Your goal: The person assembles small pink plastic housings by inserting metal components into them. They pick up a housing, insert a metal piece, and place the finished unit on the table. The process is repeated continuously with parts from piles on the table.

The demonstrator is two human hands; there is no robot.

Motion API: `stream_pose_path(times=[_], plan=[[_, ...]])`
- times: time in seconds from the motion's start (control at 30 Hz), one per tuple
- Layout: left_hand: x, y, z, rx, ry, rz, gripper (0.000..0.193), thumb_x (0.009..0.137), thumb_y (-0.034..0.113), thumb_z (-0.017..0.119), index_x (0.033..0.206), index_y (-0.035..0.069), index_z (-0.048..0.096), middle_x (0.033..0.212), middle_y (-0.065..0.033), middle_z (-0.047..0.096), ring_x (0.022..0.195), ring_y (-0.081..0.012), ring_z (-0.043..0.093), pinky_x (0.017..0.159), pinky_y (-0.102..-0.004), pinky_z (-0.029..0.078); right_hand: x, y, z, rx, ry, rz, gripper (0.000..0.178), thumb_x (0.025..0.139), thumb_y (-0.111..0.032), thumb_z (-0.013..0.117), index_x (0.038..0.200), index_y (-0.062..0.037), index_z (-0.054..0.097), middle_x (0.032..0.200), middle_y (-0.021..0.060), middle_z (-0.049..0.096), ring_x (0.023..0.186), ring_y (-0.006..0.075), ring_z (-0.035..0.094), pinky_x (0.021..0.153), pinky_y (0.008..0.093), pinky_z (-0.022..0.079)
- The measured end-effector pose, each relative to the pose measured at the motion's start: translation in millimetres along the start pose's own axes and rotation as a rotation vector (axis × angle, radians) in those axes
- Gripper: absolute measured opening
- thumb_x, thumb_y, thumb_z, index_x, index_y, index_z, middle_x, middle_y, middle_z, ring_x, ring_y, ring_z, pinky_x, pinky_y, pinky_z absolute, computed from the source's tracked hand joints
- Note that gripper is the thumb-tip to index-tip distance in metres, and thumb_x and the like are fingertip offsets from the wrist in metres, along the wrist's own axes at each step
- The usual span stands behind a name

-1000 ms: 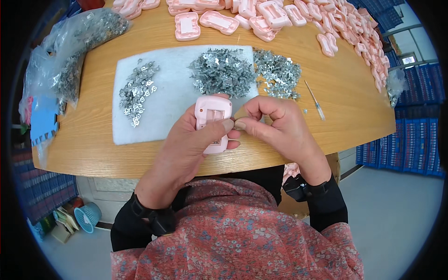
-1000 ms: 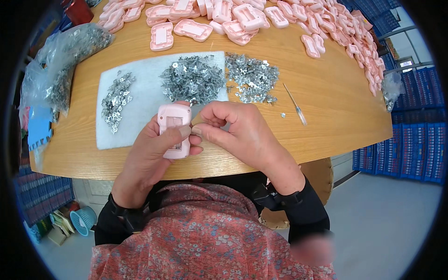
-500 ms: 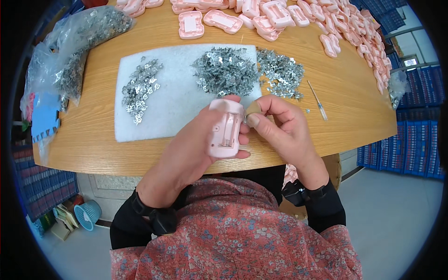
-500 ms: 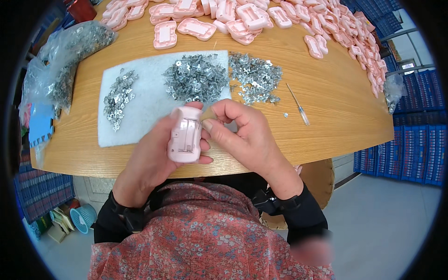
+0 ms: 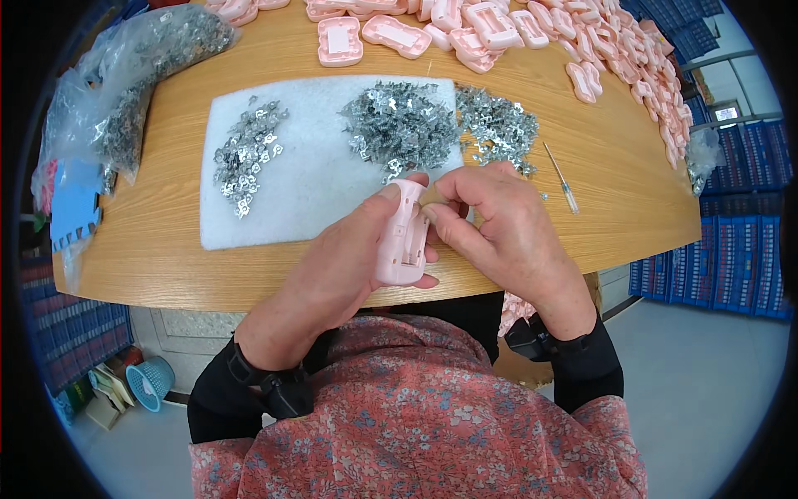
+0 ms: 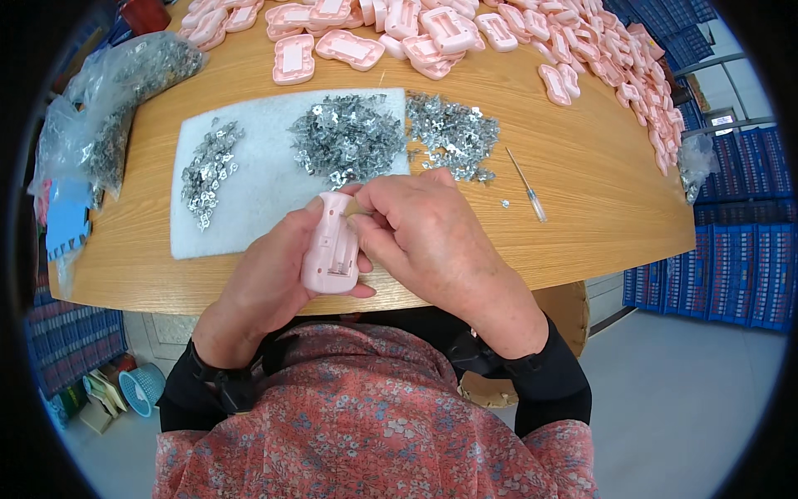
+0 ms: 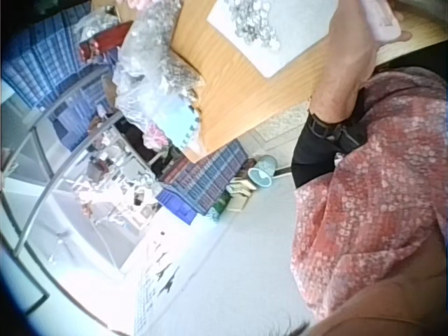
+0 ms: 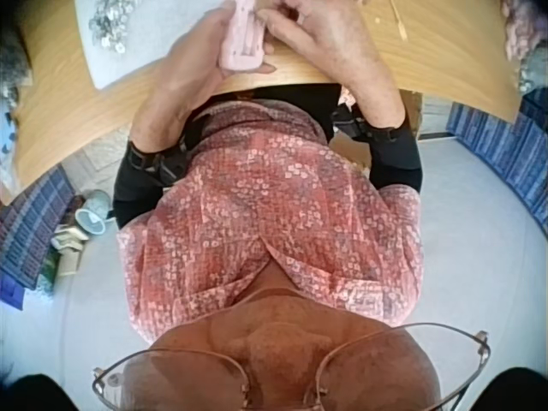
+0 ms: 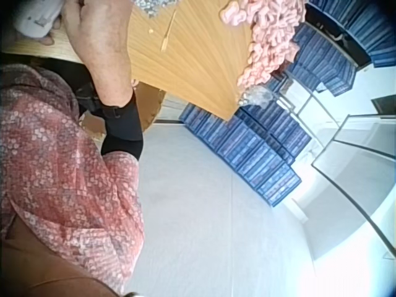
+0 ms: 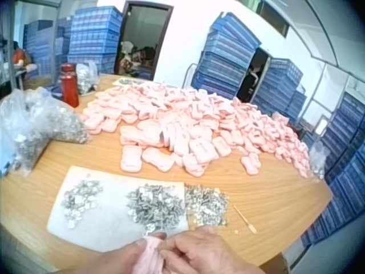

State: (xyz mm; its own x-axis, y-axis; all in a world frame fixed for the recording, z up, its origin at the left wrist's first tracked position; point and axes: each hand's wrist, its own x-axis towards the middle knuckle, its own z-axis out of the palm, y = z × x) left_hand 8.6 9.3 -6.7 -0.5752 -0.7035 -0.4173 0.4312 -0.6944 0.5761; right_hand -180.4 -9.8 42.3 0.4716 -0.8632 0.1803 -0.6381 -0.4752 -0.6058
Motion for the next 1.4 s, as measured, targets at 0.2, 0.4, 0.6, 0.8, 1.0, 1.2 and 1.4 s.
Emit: stream_pose_path(times=[0.2,0.4,0.6,0.8,1.0,1.2,1.4], plan=[[1,-4,2,0.106,0.024,-0.043,0.049,0.108,0.038,0.026,0.136,0.003,0.045,0.103,-0.0122,0.064,0.091,-0.0226,0.066,0.077,-0.0476,0.061,1,-8,2,-0.149,0.03,-0.019,0.008,0.086,-0.011,0.068,0.086,-0.0052,0.063,0.073,0.0099,0.064,0.07,0.0286,0.062,0.07,0.0388,0.043],[3,3,5,-0.033,-0.003,-0.076,0.047,0.107,0.037,0.027,0.132,0.005,0.049,0.099,-0.0127,0.065,0.086,-0.0237,0.067,0.072,-0.0454,0.062,-3,-3,10,0.342,0.124,0.256,0.015,0.088,-0.015,0.072,0.094,-0.0029,0.064,0.069,0.006,0.06,0.062,0.0153,0.057,0.057,0.03,0.045],[5,2,1,-0.027,-0.073,-0.066,0.045,0.106,0.036,0.028,0.134,0.007,0.047,0.098,-0.0129,0.066,0.08,-0.0247,0.068,0.069,-0.0411,0.06,-6,-1,4,0.281,-0.007,0.301,0.017,0.092,-0.014,0.069,0.101,-0.0011,0.063,0.081,0.0007,0.061,0.072,0.0066,0.056,0.064,0.0231,0.046],[-1,4,4,0.028,-0.097,-0.066,0.044,0.106,0.032,0.032,0.137,0.004,0.046,0.101,-0.0146,0.066,0.08,-0.0238,0.069,0.072,-0.0366,0.059,-16,13,13,0.777,0.005,0.428,0.023,0.096,-0.018,0.067,0.108,-0.0006,0.059,0.084,0.0001,0.062,0.073,0.005,0.056,0.065,0.0226,0.046],[-4,1,3,0.751,0.013,0.285,0.041,0.104,0.021,0.043,0.141,0.002,0.045,0.105,-0.0078,0.064,0.097,-0.0137,0.063,0.081,-0.0282,0.053,-20,19,12,0.785,-0.064,0.479,0.03,0.097,-0.02,0.066,0.113,0.0008,0.052,0.083,0.0004,0.061,0.075,0.0051,0.056,0.067,0.022,0.046],[3,-1,-2,0.802,0.015,0.269,0.039,0.103,0.02,0.04,0.137,0.004,0.049,0.098,-0.0024,0.059,0.078,-0.0088,0.055,0.066,-0.0251,0.046,-21,10,10,0.819,-0.03,0.465,0.027,0.098,-0.017,0.064,0.115,0.0004,0.053,0.082,-0.0009,0.059,0.073,0.0043,0.054,0.066,0.0212,0.045],[-2,9,-10,-0.178,-0.195,-0.142,0.04,0.104,0.029,0.032,0.131,0.007,0.052,0.078,-0.0012,0.046,0.056,-0.0096,0.039,0.053,-0.0251,0.035,-25,14,11,0.78,0.051,0.305,0.022,0.096,-0.01,0.064,0.114,0.0001,0.057,0.084,-0.004,0.053,0.074,0.0035,0.048,0.067,0.02,0.041]])
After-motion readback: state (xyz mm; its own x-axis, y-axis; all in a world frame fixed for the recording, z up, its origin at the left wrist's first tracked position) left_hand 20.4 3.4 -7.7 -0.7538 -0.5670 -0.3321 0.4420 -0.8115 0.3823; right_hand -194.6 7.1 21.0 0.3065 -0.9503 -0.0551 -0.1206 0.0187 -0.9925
